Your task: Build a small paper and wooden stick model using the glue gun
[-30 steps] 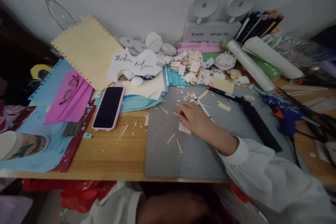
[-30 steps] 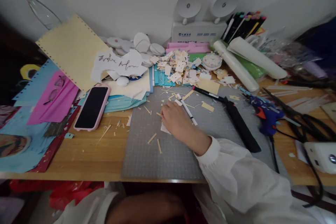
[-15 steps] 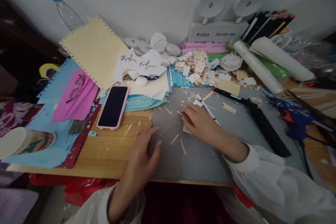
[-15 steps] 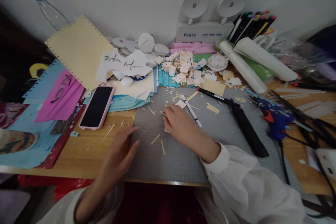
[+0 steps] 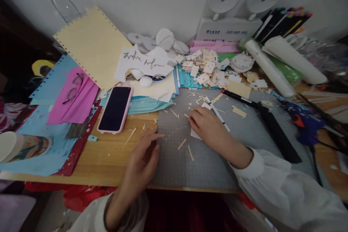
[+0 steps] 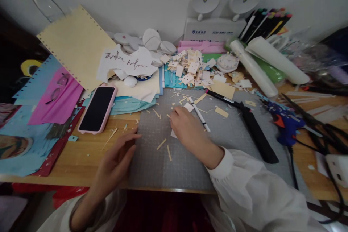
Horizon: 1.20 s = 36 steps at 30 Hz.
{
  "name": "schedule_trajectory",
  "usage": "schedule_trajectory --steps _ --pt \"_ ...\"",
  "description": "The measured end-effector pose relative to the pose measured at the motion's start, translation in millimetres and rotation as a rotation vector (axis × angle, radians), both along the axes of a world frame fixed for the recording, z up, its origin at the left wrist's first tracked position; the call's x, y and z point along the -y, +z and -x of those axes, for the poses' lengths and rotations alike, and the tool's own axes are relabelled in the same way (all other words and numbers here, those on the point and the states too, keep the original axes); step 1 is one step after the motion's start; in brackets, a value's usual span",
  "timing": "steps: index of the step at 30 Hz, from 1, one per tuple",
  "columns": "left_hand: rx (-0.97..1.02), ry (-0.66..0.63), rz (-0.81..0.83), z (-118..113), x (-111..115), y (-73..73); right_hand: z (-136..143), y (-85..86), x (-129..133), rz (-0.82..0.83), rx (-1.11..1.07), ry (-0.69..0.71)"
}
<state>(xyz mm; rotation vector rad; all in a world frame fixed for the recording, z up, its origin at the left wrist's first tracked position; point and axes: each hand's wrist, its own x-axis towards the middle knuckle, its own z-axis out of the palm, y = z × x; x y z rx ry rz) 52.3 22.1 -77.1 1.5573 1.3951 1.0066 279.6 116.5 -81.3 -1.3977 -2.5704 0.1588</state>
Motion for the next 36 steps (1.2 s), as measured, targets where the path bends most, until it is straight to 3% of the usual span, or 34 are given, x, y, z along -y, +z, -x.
schedule_trajectory --steps 8,12,17,20,23,26,31,36 --pt "0.828 -0.003 0.308 3.0 -5.6 9.5 7.3 0.7 -2.8 -0.014 0.136 -0.092" --pt "0.994 -0.027 0.391 -1.2 -12.5 8.2 7.6 7.1 -4.6 0.029 0.119 -0.163" --pt "0.901 -0.074 0.271 -2.4 -15.1 3.3 7.5 16.8 -3.6 0.103 0.067 -0.196" --pt "0.687 -0.089 0.144 -1.2 -12.3 0.9 4.2 19.2 -2.5 0.139 0.017 -0.195" --pt "0.373 0.006 -0.026 1.7 -8.4 4.2 -3.1 19.5 0.4 0.165 -0.051 -0.18" --pt "0.225 0.105 -0.142 1.7 -5.4 11.0 -10.4 22.5 8.7 0.183 -0.147 -0.138" --pt "0.164 0.018 -0.117 -16.4 -5.8 20.5 -9.5 39.1 34.8 0.379 -0.514 0.059" --pt "0.099 -0.141 0.007 -37.2 -12.2 28.7 -3.4 48.5 56.4 0.51 -0.594 0.176"
